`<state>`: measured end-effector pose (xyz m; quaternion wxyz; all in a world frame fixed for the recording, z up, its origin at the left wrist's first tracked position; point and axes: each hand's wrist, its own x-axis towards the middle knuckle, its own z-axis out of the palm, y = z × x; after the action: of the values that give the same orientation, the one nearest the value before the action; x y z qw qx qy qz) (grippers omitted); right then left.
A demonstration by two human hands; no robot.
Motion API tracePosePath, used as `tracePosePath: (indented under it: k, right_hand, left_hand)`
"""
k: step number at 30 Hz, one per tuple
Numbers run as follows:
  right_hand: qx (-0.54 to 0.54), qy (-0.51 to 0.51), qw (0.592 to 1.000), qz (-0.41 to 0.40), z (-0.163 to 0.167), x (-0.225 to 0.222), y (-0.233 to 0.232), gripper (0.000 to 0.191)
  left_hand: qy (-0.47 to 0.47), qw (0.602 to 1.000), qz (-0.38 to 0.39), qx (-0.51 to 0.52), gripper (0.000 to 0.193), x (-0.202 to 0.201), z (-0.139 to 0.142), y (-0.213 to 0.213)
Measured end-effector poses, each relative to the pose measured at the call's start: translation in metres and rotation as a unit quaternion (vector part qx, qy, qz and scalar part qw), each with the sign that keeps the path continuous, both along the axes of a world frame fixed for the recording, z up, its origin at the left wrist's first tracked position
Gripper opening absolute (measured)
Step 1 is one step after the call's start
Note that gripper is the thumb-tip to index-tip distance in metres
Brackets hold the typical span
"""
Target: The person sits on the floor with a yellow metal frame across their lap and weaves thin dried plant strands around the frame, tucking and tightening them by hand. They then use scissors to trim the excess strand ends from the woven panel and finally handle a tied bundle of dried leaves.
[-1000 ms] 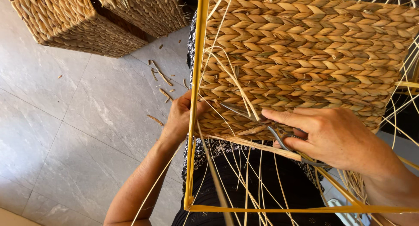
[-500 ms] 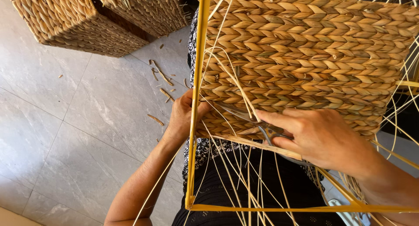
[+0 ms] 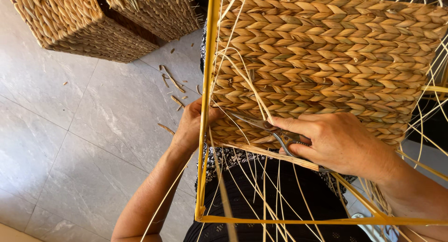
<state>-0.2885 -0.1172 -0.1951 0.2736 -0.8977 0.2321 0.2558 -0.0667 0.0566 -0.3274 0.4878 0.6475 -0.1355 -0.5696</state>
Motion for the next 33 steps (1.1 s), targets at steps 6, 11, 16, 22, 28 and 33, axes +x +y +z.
tracePosePath:
  k: [6, 11, 16, 22, 28, 33]
  right_hand:
    - [-0.018, -0.022, 1.0, 0.011, 0.012, 0.011, 0.007, 0.066]
    - [-0.093, 0.083, 0.983, 0.137, 0.016, 0.018, 0.015, 0.073]
    - [-0.145, 0.026, 0.973, 0.179, 0.023, 0.016, 0.018, 0.069]
    - [-0.009, 0.129, 0.987, 0.095, 0.017, 0.036, -0.005, 0.056]
    - [-0.056, 0.006, 0.987, 0.15, 0.019, 0.026, -0.004, 0.061]
    - [-0.088, 0.085, 0.979, 0.162, 0.014, 0.025, 0.007, 0.061]
  left_hand:
    - [-0.002, 0.999, 0.006, -0.045, 0.031, 0.001, 0.001, 0.009]
    - [-0.022, 0.997, 0.001, -0.076, 0.028, 0.002, 0.003, 0.011]
    - [-0.047, 0.999, -0.008, -0.017, 0.027, 0.0, 0.002, 0.011]
    - [0.017, 0.999, 0.024, -0.024, 0.025, -0.002, -0.007, 0.012]
    - [0.198, 0.969, 0.087, -0.123, 0.02, -0.004, -0.008, 0.008]
    - [0.116, 0.988, 0.062, -0.084, 0.022, -0.005, -0.005, 0.008]
